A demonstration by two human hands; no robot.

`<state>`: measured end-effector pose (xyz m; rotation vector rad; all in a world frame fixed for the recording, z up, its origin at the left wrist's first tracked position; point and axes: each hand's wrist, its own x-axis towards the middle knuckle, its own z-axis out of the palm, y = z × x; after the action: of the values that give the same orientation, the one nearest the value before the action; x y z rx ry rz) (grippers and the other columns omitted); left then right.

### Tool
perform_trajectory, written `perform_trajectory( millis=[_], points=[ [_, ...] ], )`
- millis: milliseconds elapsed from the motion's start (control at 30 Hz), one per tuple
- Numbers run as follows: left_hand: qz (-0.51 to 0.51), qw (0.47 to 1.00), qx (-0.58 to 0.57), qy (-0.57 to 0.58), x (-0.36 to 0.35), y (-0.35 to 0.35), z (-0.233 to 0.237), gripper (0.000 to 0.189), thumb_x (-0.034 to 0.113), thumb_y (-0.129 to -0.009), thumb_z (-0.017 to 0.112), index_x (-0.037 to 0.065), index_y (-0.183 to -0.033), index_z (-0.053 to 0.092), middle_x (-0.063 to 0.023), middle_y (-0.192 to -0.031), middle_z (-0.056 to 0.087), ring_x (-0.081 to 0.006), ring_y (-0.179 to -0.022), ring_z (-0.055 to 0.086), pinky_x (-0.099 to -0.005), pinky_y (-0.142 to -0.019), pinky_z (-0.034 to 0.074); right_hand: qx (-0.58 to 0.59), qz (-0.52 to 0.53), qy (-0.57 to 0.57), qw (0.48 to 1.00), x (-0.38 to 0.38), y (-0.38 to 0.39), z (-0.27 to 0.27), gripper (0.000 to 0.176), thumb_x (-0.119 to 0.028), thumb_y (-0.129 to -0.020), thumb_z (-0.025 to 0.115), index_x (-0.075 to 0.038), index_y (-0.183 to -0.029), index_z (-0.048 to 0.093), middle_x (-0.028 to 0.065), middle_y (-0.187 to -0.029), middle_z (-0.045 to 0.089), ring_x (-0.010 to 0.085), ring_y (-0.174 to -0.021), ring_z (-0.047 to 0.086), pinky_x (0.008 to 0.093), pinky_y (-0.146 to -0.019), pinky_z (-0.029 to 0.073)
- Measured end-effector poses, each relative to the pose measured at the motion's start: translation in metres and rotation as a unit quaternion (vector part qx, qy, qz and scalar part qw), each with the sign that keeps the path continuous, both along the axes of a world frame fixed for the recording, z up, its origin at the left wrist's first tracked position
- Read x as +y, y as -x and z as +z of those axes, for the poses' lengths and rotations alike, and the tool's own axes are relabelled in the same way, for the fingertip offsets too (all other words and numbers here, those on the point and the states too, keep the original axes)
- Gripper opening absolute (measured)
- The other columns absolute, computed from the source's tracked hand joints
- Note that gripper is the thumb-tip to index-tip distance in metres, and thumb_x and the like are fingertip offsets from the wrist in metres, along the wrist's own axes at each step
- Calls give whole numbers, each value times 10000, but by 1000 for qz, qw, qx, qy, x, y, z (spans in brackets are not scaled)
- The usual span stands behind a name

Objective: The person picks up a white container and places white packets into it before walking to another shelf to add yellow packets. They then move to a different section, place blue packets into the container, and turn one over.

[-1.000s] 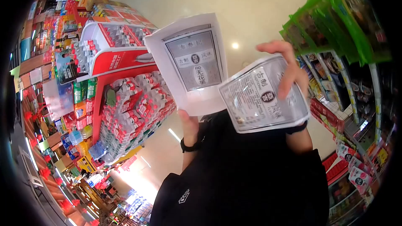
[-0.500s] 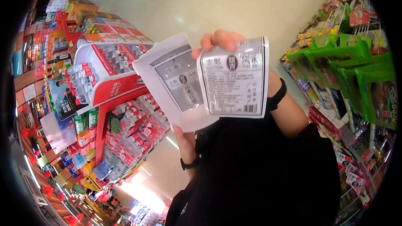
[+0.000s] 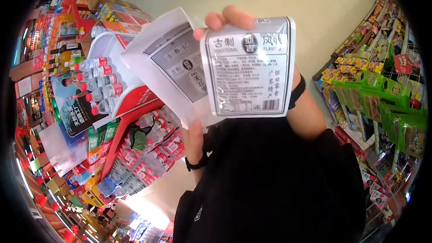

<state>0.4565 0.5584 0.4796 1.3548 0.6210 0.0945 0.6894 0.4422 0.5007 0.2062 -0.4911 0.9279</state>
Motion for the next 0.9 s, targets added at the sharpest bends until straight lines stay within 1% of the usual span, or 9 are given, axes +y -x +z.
perform_trajectory(
  millis=[100, 200, 267, 400, 467, 567, 667, 767, 900],
  points=[
    [22, 999, 40, 7, 15, -18, 2, 996, 372, -830, 643, -2, -1481, -11, -160, -1441, 288, -244, -1281, 354, -362, -1060, 290, 12, 12, 1, 1000, 23, -17, 1, 219, -226, -803, 737, -191, -897, 543, 31, -1176, 456, 242, -1315, 371, 316, -963, 518],
    [20, 1000, 24, 1, 28, -36, -9, 976, 369, -834, 635, -7, -1481, 8, -155, -1435, 305, -245, -1278, 361, -362, -1062, 288, 6, 12, 22, 1000, 36, -47, 0, 210, -232, -810, 731, -188, -885, 540, 38, -1162, 470, 243, -1303, 390, 313, -944, 528],
    [21, 1000, -6, -13, 39, -58, -15, 953, 364, -838, 631, -14, -1480, 36, -151, -1433, 317, -247, -1281, 362, -363, -1066, 283, -2, 9, 32, 999, 46, -75, -8, 210, -247, -812, 728, -185, -871, 536, 42, -1147, 479, 251, -1292, 406, 316, -929, 536],
    [1, 998, 62, -21, 64, -109, -21, 908, 363, -839, 629, -28, -1470, 106, -147, -1431, 329, -252, -1298, 350, -364, -1074, 272, 7, -3, 41, 999, 63, -134, -20, 221, -284, -814, 723, -181, -860, 534, 46, -1136, 483, 261, -1281, 420, 322, -906, 548],
    [21, 999, 33, 5, 67, -136, -27, 888, 364, -840, 629, -33, -1463, 136, -147, -1426, 337, -253, -1306, 341, -363, -1078, 266, 11, -17, 35, 999, 65, -167, -30, 234, -296, -808, 728, -178, -859, 533, 57, -1131, 483, 267, -1270, 433, 325, -900, 551],
    [-9, 997, 76, 12, 81, -181, -27, 895, 367, -843, 630, -31, -1464, 122, -149, -1408, 361, -273, -1291, 377, -378, -1060, 307, 30, -37, 32, 998, 68, -214, -39, 257, -319, -806, 727, -172, -877, 529, 73, -1127, 482, 273, -1252, 453, 339, -894, 553],
    [14, 997, 56, 58, 78, -241, -7, 922, 375, -837, 636, -30, -1466, 96, -166, -1389, 381, -294, -1258, 431, -395, -1024, 364, 38, -55, 27, 997, 71, -258, -44, 260, -326, -810, 722, -170, -890, 530, 69, -1129, 486, 266, -1254, 456, 348, -897, 551],
    [-38, 997, 40, 50, 96, -282, -9, 960, 391, -823, 649, -28, -1468, 76, -186, -1379, 383, -308, -1228, 469, -407, -990, 406, 48, -48, 27, 997, 76, -295, -47, 252, -319, -808, 724, -174, -888, 534, 57, -1135, 488, 247, -1263, 453, 345, -906, 547],
    [-11, 998, 50, 28, 113, -310, -6, 990, 395, -816, 645, -27, -1474, 37, -182, -1407, 343, -271, -1254, 413, -378, -1036, 341, 67, -18, 28, 997, 92, -323, -43, 225, -288, -806, 726, -186, -880, 539, 37, -1139, 488, 230, -1275, 442, 332, -933, 534]
  ],
)
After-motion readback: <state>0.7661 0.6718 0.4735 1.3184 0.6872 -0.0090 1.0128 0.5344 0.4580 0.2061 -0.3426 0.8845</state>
